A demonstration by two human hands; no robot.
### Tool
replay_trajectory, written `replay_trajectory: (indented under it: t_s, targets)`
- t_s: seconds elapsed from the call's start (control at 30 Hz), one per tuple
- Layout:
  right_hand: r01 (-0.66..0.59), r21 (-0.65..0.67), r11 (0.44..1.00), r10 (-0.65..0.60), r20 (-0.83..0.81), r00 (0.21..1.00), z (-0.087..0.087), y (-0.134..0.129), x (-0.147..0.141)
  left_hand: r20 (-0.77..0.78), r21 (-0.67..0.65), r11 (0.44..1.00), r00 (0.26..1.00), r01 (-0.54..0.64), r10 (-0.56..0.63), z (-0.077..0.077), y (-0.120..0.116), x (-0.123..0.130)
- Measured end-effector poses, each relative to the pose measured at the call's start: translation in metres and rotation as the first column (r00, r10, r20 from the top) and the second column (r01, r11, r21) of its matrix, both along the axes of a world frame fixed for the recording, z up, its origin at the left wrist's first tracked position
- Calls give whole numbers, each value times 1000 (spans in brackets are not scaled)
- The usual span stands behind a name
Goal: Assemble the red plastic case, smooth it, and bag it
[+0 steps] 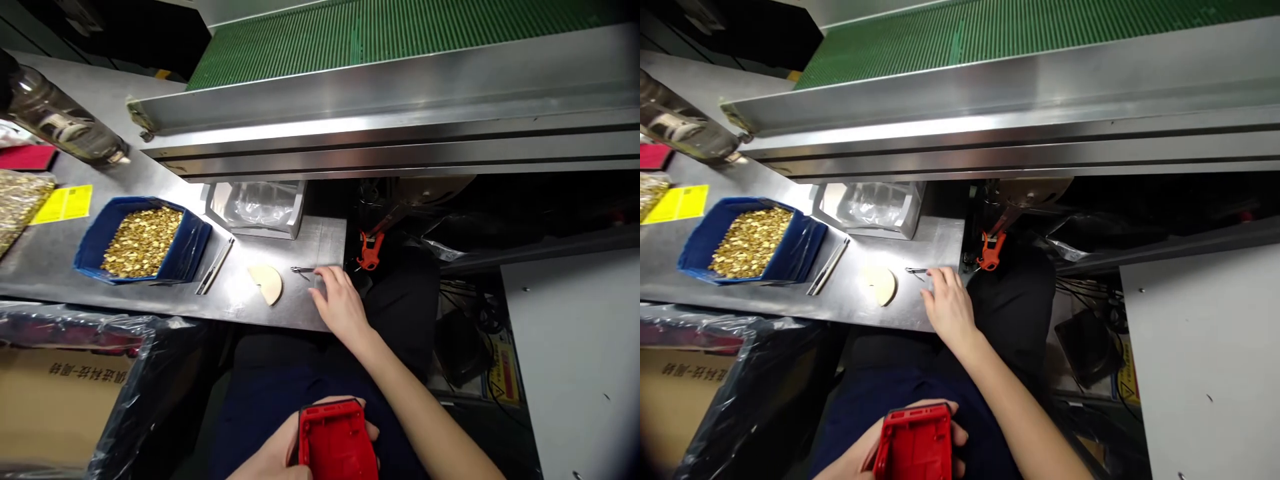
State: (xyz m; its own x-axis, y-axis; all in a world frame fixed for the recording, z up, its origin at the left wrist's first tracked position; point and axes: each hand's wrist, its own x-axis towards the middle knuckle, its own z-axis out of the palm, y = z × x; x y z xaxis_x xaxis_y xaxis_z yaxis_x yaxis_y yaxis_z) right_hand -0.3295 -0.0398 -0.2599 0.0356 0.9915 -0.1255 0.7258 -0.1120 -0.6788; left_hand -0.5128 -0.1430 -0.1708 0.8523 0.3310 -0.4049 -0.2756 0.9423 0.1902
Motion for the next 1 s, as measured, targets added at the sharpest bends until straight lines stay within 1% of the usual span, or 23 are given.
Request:
replay_trajectory:
  t_s: [0.07, 0.1, 0.17, 0.27, 0.4, 0.47, 0.5, 0.57, 0.63, 0.67, 0.73, 0.77, 0.83, 0.87, 1.0]
  targets:
    - [-43, -6, 999, 43, 47, 998, -7, 24, -12, 6, -3, 999, 999, -41, 41, -2, -4, -4]
    - [-56, -14, 998, 57, 65, 996, -9, 31, -15, 6, -7, 998, 998, -58, 58, -3, -6, -6]
    - [-65, -35, 997, 68, 83, 994, -10, 35, -16, 7, -18, 996, 996, -90, 90, -5, -9, -9]
    - [-35, -74, 997, 41, 77, 996, -7, 24, -8, -10, -43, 992, 993, -120, 120, -9, -12, -12]
    - [-38, -156, 987, 48, 66, 997, 3, -2, 10, -60, -102, 989, 993, -110, 104, -8, -14, -11]
    - [-40, -198, 979, 48, 37, 998, 14, -17, 21, -94, -131, 986, 991, -104, 92, -6, -13, -9]
    - [-27, -219, 975, 25, -11, 1000, 24, -25, 27, -115, -138, 985, 989, -104, 88, -5, -12, -8]
    - [2, -271, 963, -46, -156, 987, 48, -45, 37, -159, -133, 986, 984, -97, 75, -3, -10, -6]
    - [-7, -316, 949, -91, -295, 951, 76, -68, 44, -189, -105, 992, 981, -75, 54, -2, -8, -2]
    - [-45, -322, 946, -68, -331, 941, 90, -79, 46, -184, -86, 994, 982, -65, 48, -2, -6, 1]
    - [-176, -287, 942, 67, -355, 933, 111, -99, 44, -141, -47, 997, 989, -55, 48, -2, -2, 6]
    - [-240, -255, 937, 144, -344, 928, 118, -107, 41, -115, -28, 998, 992, -50, 46, -1, 0, 9]
    - [-317, -184, 930, 255, -297, 920, 125, -116, 33, -78, 11, 999, 996, -34, 35, 0, 3, 14]
    - [-326, -152, 933, 278, -270, 922, 125, -118, 28, -68, 30, 999, 997, -23, 25, 1, 5, 16]
    - [-322, -49, 946, 305, -206, 930, 120, -121, 18, -51, 69, 997, 998, -33, 37, 5, 10, 20]
